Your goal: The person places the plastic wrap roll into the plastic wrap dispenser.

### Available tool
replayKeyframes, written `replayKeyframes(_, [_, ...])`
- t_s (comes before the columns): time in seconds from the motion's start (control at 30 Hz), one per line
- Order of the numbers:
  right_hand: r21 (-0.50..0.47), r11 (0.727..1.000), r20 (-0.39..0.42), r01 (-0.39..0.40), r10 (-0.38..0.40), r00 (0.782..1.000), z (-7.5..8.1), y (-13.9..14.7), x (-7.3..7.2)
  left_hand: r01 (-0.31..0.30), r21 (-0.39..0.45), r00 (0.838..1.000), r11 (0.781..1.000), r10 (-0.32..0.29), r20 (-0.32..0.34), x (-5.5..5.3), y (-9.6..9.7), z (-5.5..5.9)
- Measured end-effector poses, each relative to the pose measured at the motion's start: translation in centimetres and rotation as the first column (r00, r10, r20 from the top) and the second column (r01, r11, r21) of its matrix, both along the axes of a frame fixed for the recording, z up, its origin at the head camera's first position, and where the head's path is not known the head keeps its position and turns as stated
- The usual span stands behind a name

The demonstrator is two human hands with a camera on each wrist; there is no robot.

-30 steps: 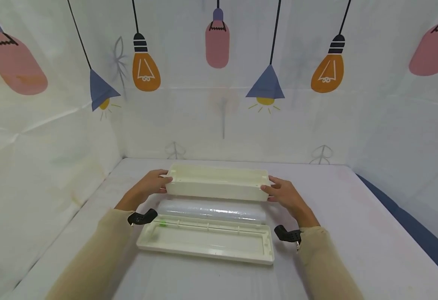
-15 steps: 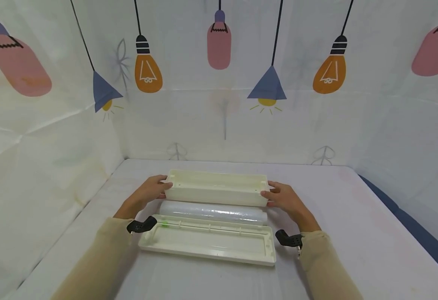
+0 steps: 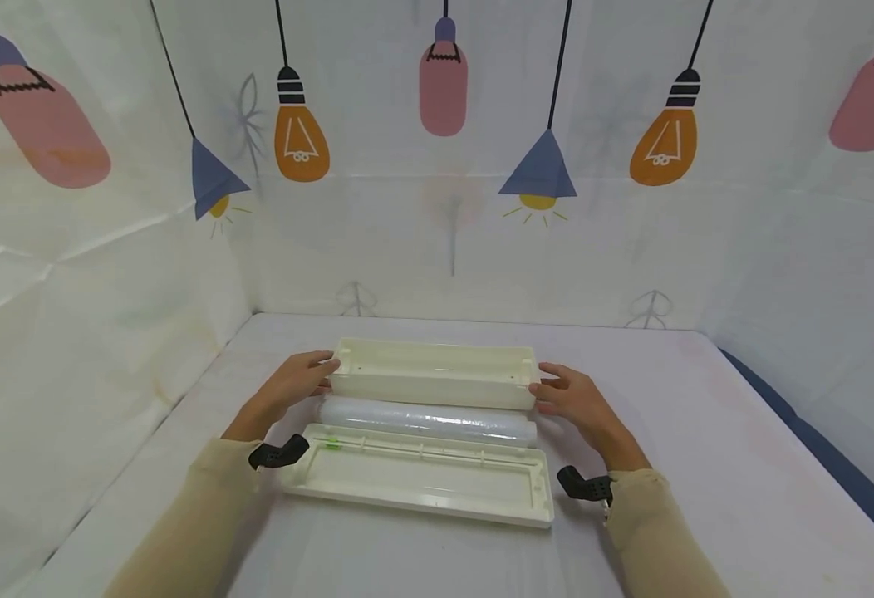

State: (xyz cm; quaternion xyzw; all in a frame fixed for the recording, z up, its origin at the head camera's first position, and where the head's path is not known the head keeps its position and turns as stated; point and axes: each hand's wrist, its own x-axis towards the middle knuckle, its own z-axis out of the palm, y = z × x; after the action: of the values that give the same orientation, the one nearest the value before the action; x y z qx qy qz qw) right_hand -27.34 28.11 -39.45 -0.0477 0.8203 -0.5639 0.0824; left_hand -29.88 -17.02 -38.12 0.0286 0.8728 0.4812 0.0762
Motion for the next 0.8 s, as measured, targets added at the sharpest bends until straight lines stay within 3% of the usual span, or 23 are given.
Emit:
replayKeyframes(0.23, [0.046,0.996,-0.011,0.083,-0.082,0.997,-0.1,0.6,1.3,-0.013,-0.037,0.999,0.999,0.012,-0.031,1.6,-1.3,-0.3])
replayKeyframes(0.37, [0.053,0.995,-0.042,0.09,-0.088,0.995,0.1,0.8,1.9,-0.01,-0.034,1.0,0.999,0.009,-0.022,2.1,-1.6,-0.9])
replayKeyframes(0.63, [0.081,0.989,-0.061,0.123,-0.118,0.991,-0.4,1.0,3.2,-0.004,0.036,1.0,0.999,0.004,-0.007,2.2,-2.5,-1.8])
replayKeyframes(0.8, [0.067,0.993,-0.067,0.096,-0.091,0.994,-0.7,0.8,3.5,0.055,0.164,0.998,0.985,-0.055,-0.007,2.4,-3.9,-2.7])
